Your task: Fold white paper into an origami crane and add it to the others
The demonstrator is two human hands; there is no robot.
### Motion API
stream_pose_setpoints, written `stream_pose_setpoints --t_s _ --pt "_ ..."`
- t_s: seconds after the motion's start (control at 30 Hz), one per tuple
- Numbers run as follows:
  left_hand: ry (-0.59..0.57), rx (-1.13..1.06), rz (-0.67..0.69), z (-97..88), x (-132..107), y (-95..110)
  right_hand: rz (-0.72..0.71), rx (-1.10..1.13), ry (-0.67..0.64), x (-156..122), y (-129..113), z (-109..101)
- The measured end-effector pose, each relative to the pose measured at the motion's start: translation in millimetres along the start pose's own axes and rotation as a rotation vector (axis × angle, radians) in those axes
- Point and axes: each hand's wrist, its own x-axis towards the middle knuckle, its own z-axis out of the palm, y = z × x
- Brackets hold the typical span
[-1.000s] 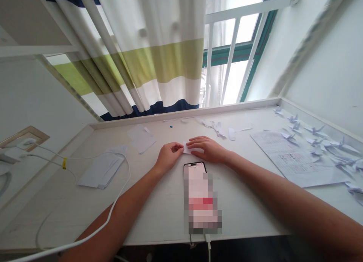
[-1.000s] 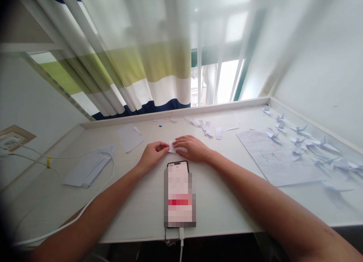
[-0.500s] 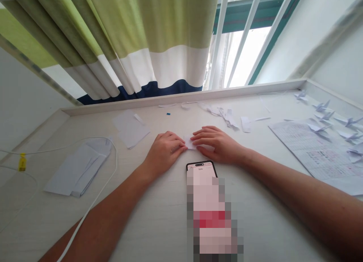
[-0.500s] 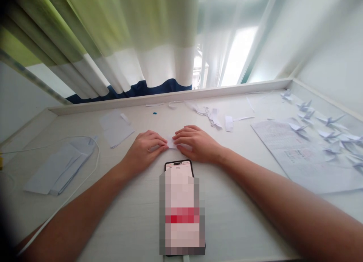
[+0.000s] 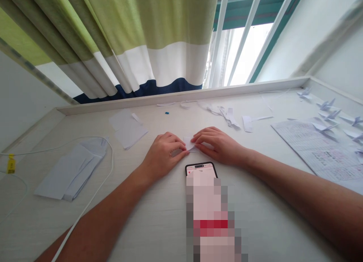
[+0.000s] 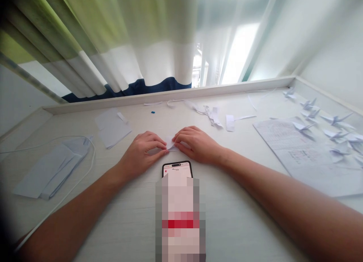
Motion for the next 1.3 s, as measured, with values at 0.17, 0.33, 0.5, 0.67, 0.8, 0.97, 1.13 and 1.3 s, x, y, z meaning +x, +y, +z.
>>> stream_pose_setpoints --t_s 0.17,0.33,0.5,0.67,0.8,0.97,1.13,1.3 --pt "0.019 -0.106 -0.068 4.7 -2.1 0.3 0.072 0.029 -0.022 1.2 -1.3 -1.3" --pt "0.013 -0.076 -0.033 6.1 -3.7 7.8 0.142 0.12 0.033 3.1 -0.8 -0.1" --pt "-0.07 -0.027 0.098 3.2 -5.1 16.4 0.172 0.082 0.11 2.1 2.2 2.7" --pt "-0.078 -0.139 0.108 2.6 -6.2 13.2 0.19 0.068 0.104 2.3 6.5 5.3" --pt "-0.083 -0.155 0.121 2.1 -4.7 10.6 0.203 0.073 0.111 3.9 7.9 6.5" --pt "-0.091 -0.136 0.136 2.6 -3.6 12.3 0.24 0.12 0.126 5.6 6.0 4.9" --pt "-0.106 -0.112 0.124 2.6 -3.9 15.0 0.26 0.141 0.124 6.8 5.2 4.4" --pt "-0.118 -0.1 0.144 2.1 -2.5 14.9 0.25 0.094 0.114 7.2 7.0 7.3"
